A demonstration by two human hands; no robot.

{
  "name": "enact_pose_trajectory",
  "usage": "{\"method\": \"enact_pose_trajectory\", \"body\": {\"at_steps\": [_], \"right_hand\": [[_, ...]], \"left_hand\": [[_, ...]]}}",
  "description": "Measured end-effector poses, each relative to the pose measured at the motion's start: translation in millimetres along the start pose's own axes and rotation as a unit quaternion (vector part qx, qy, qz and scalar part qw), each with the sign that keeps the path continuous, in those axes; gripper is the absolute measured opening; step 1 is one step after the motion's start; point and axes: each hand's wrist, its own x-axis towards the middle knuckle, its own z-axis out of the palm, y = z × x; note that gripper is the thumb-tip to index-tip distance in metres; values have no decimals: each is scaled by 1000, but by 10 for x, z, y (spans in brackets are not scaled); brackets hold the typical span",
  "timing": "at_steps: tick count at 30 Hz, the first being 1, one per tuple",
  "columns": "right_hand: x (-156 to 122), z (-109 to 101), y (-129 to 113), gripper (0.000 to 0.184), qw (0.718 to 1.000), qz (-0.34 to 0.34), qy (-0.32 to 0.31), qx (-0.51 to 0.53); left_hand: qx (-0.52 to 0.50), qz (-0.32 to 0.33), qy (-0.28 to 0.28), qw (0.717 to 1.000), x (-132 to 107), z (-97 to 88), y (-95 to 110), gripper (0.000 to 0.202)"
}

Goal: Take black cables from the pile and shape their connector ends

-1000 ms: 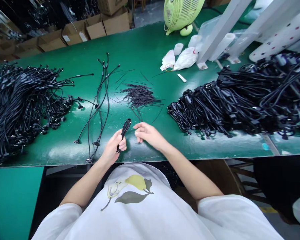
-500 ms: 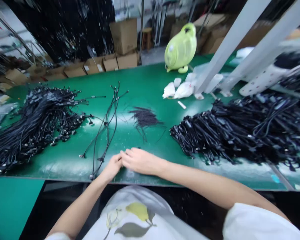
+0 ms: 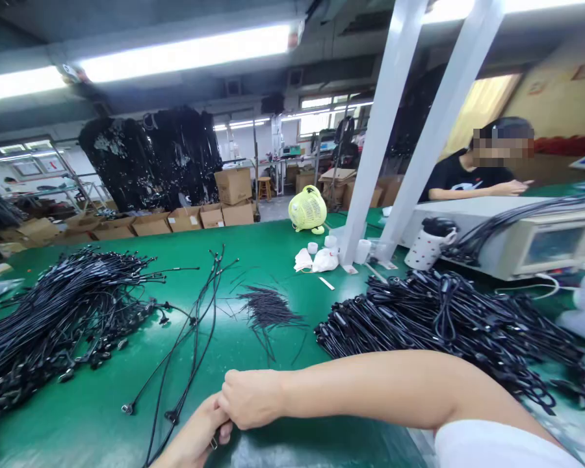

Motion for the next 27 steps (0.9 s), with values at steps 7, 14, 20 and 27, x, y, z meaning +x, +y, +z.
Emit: {"method": "enact_pose_trajectory", "body": {"at_steps": [7, 14, 20, 27], "right_hand": [[1, 48, 2, 13, 989, 143, -16, -27], [1, 217, -70, 15, 965, 260, 45, -16], [-33, 102, -96, 17, 977, 212, 18, 20], [143, 189, -30, 21, 734, 483, 125, 461]], "left_hand": [[-146, 83, 48, 985, -16, 34, 207, 26], [-313, 5, 144, 939, 90, -5, 162, 40], [-334, -42, 159, 928, 62, 106, 106, 23], [-265, 135, 130, 946, 57, -30, 247, 23]]}}
